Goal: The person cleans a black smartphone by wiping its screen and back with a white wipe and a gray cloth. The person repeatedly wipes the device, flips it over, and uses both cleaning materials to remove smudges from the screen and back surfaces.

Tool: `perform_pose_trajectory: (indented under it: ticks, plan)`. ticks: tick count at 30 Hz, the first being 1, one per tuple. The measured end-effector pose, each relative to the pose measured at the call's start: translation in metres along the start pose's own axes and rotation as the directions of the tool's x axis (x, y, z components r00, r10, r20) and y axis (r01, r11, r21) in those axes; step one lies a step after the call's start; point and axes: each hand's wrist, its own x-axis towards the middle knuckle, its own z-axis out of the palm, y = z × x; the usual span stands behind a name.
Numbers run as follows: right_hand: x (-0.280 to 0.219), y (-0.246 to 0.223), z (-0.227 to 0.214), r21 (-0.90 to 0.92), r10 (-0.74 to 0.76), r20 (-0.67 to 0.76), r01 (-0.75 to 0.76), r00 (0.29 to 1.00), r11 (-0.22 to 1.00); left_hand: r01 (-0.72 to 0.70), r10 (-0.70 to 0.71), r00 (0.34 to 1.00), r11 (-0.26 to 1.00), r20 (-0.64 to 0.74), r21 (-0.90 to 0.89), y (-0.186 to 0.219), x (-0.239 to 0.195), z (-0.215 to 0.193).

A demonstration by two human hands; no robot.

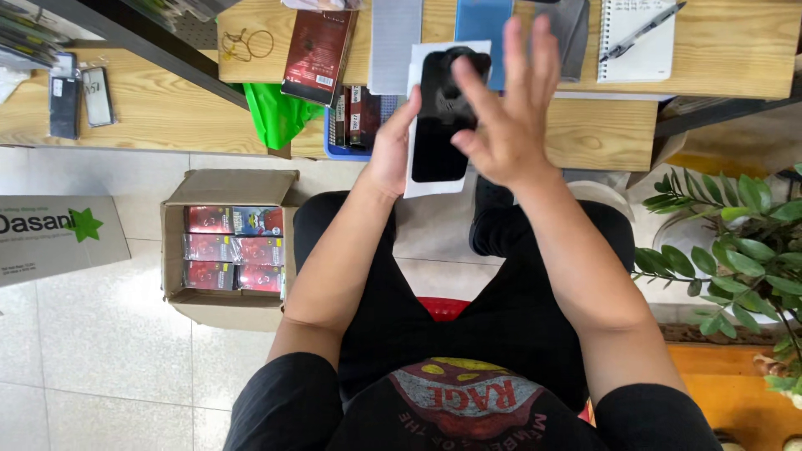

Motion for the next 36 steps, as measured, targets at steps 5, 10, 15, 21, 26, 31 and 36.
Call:
perform_pose_trajectory:
  ticks: [5, 10, 15, 21, 26, 31, 36]
  plan:
    - [-0.016, -0.037, 0.006, -0.026, -0.165, 0.137, 0.170, 0.977, 0.985, 0.093, -0.096, 0.995, 0.971, 0.000, -0.220, 0.014, -0.004, -0.011]
    - [-0.022, -0.065, 0.011, 0.035, -0.269, 0.208, 0.268, 0.940, 0.963, 0.016, 0.000, 0.996, 0.983, 0.089, -0.181, 0.035, -0.011, -0.002]
    - [-0.018, -0.073, 0.006, 0.093, -0.364, 0.270, 0.353, 0.891, 0.931, -0.017, 0.031, 0.997, 0.979, 0.066, -0.204, 0.047, -0.016, 0.002]
    - [-0.014, -0.059, 0.001, 0.142, -0.389, 0.181, 0.368, 0.903, 0.919, -0.002, 0.007, 1.000, 0.982, 0.026, -0.187, 0.039, -0.013, 0.011]
    - [-0.004, -0.040, -0.001, 0.120, -0.368, 0.098, 0.357, 0.925, 0.927, 0.112, -0.121, 0.991, 0.981, -0.049, -0.160, 0.029, -0.009, 0.010]
    - [0.001, -0.015, -0.005, 0.019, -0.308, 0.067, 0.307, 0.949, 0.952, 0.066, -0.064, 0.977, 0.998, -0.204, 0.007, 0.018, -0.006, 0.021]
    - [0.001, 0.021, 0.004, 0.043, -0.088, -0.087, 0.092, 0.992, 0.995, 0.249, -0.111, 0.924, 0.902, -0.367, 0.354, 0.019, -0.008, 0.043]
